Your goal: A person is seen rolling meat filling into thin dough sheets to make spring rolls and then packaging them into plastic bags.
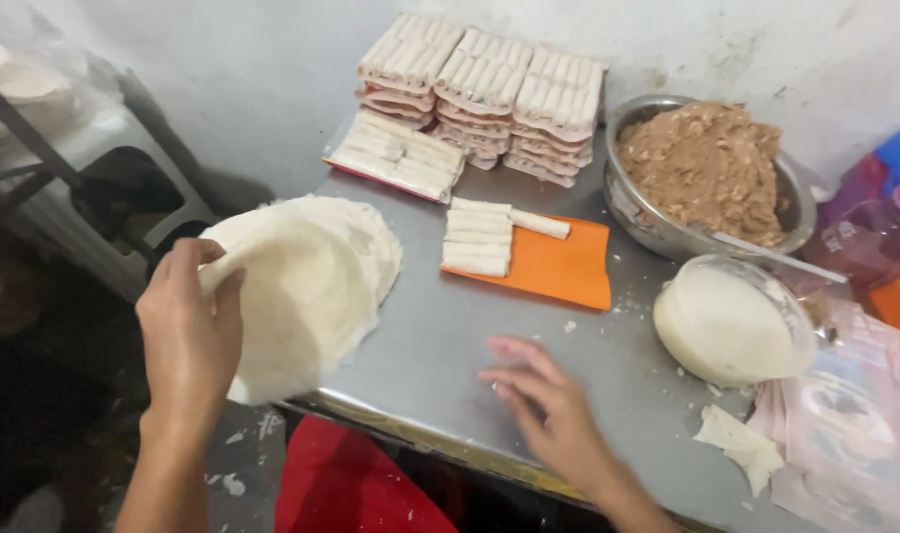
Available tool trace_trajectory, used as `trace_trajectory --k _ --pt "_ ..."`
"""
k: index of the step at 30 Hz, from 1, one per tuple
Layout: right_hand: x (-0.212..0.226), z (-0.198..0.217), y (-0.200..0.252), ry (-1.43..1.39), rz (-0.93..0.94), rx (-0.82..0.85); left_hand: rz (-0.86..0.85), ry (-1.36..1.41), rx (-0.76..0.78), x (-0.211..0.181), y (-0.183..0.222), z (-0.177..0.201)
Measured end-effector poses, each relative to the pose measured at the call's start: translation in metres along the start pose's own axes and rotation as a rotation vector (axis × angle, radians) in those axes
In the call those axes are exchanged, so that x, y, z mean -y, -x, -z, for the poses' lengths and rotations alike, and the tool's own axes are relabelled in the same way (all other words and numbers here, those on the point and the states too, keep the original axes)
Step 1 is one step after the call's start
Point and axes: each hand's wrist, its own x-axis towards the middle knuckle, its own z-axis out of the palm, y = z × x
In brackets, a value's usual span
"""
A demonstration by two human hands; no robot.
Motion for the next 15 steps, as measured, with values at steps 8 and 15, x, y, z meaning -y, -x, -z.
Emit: trace_trajectory --k 8,15 --pt "0.001 0.044 0.041 -0.666 -0.295 -0.198 0.083 0.933 0.844 -0.149 0.051 -0.011" --pt "0.035 0.086 0.053 0.514 -0.034 -0.302 0.536 1.035 0.828 -0.139 0.103 -0.103"
